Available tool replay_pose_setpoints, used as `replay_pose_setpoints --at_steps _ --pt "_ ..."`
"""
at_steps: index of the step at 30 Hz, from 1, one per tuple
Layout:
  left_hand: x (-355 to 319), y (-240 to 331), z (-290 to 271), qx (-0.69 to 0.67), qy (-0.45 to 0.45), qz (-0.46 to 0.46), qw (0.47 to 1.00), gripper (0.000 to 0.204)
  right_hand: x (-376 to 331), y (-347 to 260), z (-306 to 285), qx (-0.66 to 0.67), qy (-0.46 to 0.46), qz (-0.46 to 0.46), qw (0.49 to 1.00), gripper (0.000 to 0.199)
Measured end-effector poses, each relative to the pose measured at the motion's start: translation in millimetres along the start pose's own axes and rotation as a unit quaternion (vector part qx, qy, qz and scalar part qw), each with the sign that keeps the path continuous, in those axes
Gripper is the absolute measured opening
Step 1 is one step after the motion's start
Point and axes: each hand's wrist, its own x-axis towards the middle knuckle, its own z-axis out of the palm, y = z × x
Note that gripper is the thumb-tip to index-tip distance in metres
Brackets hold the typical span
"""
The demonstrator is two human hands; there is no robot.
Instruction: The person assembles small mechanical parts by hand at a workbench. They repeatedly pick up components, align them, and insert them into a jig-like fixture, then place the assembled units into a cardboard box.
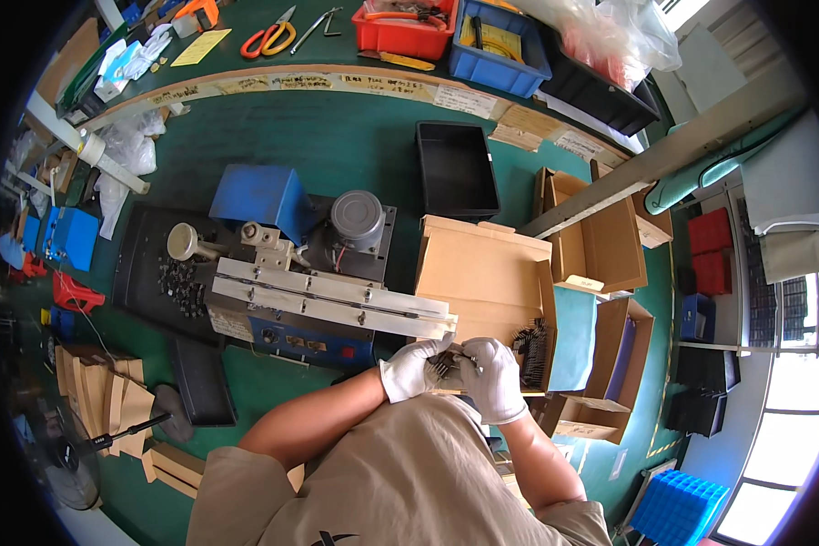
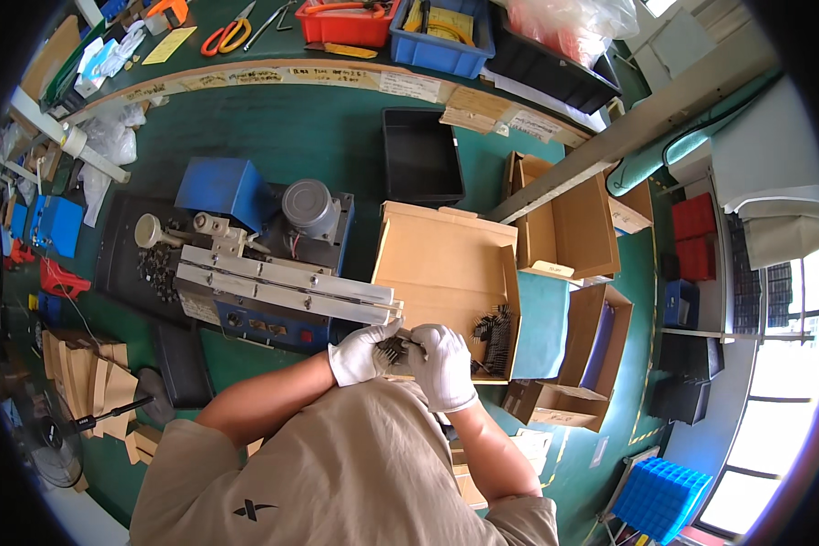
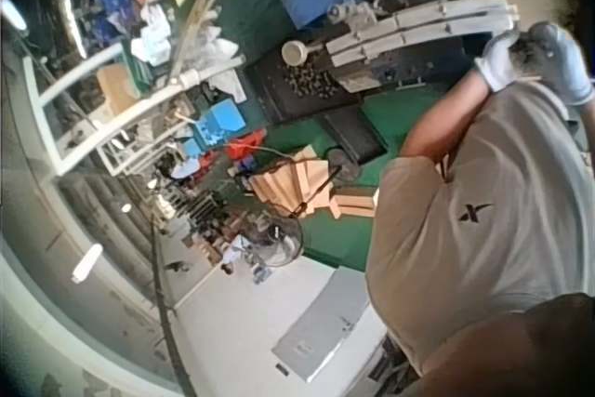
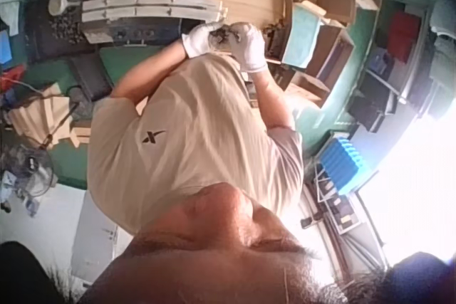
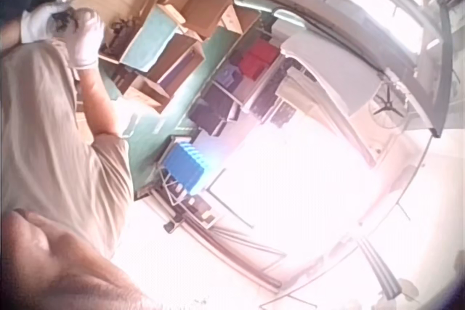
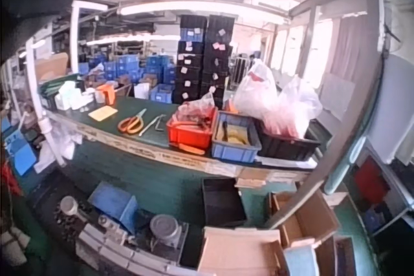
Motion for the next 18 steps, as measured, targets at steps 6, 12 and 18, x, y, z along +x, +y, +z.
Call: replay_pose_setpoints --at_steps 6,12,18 --pt "-1 2 2 0.036 -0.004 0.000 0.999 0.035 9 -14 -4 -0.009 0.000 0.016 1.000 0.023" --pt "-5 4 14 0.035 0.006 -0.008 0.999 0.037 9 -7 -1 0.076 0.027 0.067 0.994 0.023" --pt "-5 5 6 0.029 -0.005 -0.030 0.999 0.042 44 -19 -31 -0.019 0.013 -0.053 0.998 0.034"
